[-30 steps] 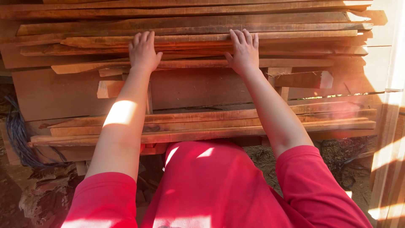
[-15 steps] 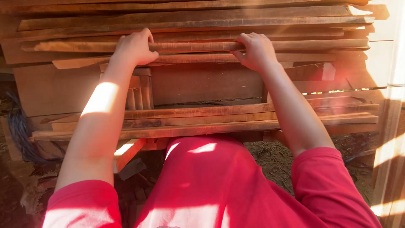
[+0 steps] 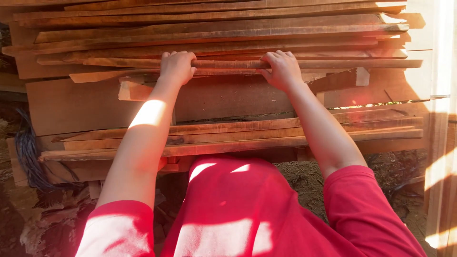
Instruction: Organizing and sorting wooden planks on a workbench in an outdoor workshop.
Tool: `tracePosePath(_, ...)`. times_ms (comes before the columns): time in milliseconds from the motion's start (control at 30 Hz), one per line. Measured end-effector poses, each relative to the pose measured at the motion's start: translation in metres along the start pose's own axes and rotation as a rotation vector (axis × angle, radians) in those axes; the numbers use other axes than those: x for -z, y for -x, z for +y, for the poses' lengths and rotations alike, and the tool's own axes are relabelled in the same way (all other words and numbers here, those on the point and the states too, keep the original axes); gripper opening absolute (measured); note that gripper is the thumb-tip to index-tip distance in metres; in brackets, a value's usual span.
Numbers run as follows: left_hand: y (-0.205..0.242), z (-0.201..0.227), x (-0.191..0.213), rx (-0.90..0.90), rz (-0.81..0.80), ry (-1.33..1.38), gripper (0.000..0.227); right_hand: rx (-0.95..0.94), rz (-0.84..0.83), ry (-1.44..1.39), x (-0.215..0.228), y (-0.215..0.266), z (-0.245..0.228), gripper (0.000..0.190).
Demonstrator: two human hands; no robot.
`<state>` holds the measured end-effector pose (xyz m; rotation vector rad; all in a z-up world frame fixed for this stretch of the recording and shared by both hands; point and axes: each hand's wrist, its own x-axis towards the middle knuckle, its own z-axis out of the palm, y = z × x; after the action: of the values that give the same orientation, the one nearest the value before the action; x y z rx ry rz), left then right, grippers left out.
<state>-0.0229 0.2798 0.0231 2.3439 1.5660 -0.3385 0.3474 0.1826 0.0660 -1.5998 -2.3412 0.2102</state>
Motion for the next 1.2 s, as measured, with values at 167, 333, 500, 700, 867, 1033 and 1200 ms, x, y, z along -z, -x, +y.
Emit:
tracePosePath(167,-0.012,-0.001,-0.002,0.019,-0.038,0.027,0.024,-0.076,-0.020,-0.026,-0.037,-0.009,0.014,0.036)
tracePosePath(333,-0.017,-0.002,0.011,-0.004,-0.029,0.126,0.023,-0.109,0.021,0.003,-0.050,-0.026,0.023,0.030)
tracePosePath(500,-0.034,-0.004,0.020,0.114,0.107,0.043,0.067,-0.225,0.058,0.002,-0.042,-0.051,0.027,0.056)
tracePosePath(700,-0.059,-0.012,0.002,0.186,0.138,0.067,0.037,-0.246,-0.019,0.171,-0.058,-0.071,0.041,0.030)
tracePosePath(867,-0.064,-0.026,0.007,0.043,0.128,-0.086,0.039,-0.110,0.016,0.189,-0.029,-0.069,0.047,0.031)
tracePosePath(1033,-0.018,0.000,0.083,-0.060,0.129,0.129,0.034,-0.154,-0.081,0.333,0.034,-0.060,0.035,0.045)
tracePosePath(1200,0.026,0.048,0.146,-0.440,0.426,0.244,0.024,0.015,-0.051,0.367,0.086,-0.074,-0.007,0.074)
